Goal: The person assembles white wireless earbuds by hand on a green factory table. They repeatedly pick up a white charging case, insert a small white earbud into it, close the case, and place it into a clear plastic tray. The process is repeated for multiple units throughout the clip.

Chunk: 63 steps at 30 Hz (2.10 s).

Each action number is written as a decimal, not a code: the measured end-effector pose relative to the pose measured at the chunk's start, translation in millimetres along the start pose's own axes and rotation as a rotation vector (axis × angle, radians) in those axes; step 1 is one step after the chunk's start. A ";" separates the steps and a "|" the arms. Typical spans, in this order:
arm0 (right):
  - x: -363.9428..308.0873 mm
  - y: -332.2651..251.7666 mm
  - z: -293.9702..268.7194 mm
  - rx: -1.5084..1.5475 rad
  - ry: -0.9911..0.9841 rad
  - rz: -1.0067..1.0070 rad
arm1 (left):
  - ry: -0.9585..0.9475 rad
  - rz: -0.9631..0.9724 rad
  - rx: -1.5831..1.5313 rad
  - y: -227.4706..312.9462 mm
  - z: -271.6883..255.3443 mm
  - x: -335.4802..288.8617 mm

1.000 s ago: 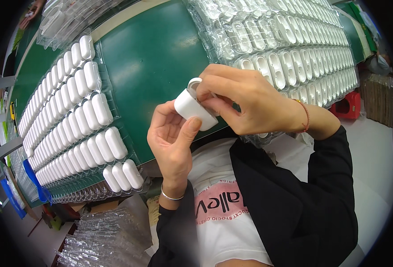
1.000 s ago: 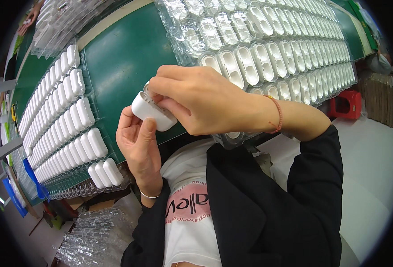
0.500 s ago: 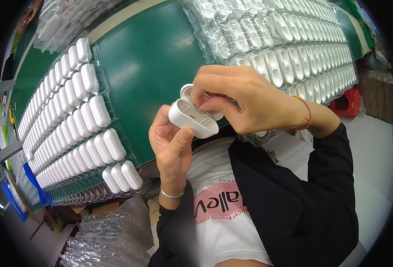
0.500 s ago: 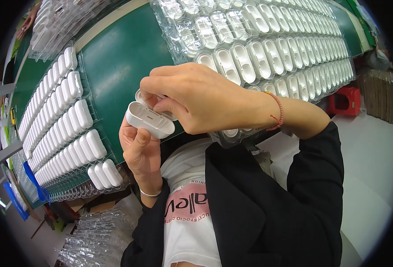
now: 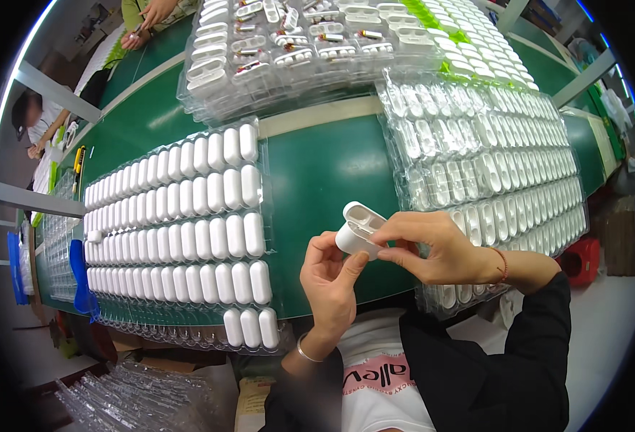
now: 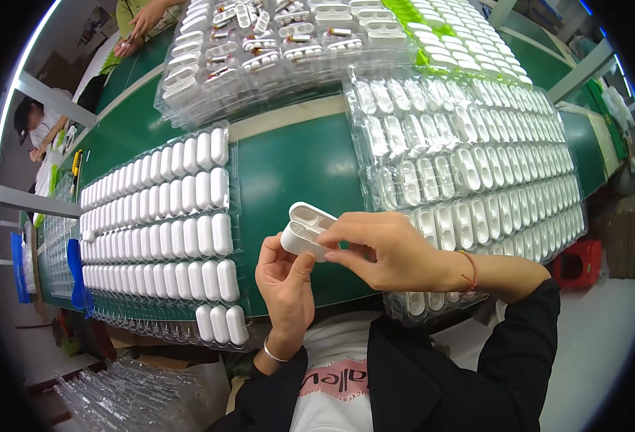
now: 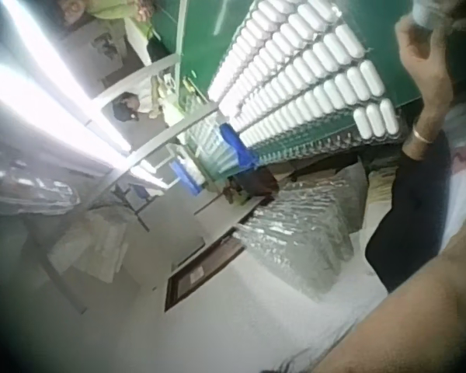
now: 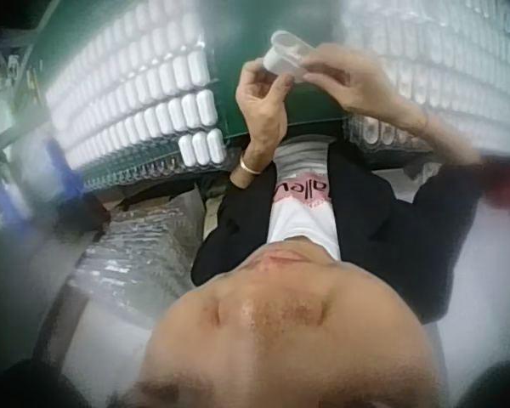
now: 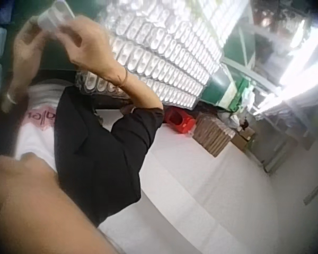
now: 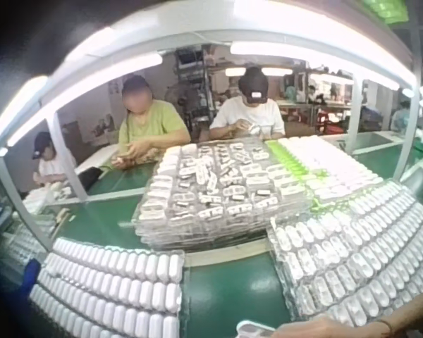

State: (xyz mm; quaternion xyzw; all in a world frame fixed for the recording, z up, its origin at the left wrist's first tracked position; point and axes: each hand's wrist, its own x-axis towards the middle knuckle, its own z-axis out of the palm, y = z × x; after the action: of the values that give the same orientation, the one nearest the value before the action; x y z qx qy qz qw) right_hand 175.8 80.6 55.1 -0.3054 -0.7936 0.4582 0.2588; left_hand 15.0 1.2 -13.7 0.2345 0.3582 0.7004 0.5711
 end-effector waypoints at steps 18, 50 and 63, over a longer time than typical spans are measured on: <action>232.5 113.4 -259.8 -0.964 0.498 -0.333 | -0.150 0.056 0.518 -16.4 -15.5 -2.8; 72.6 32.0 -75.4 -0.659 0.054 -0.222 | 0.550 0.235 1.757 131.4 -100.4 -96.3; 7.1 46.7 -112.9 -0.360 0.391 0.183 | 0.646 0.613 0.969 81.5 -48.3 -72.3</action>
State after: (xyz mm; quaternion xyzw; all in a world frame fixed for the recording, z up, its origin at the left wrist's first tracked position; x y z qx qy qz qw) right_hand 260.5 168.4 65.1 -0.4997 -0.7661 0.2638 0.3062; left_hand -54.9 -87.5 24.2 0.3344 0.7034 0.6260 0.0390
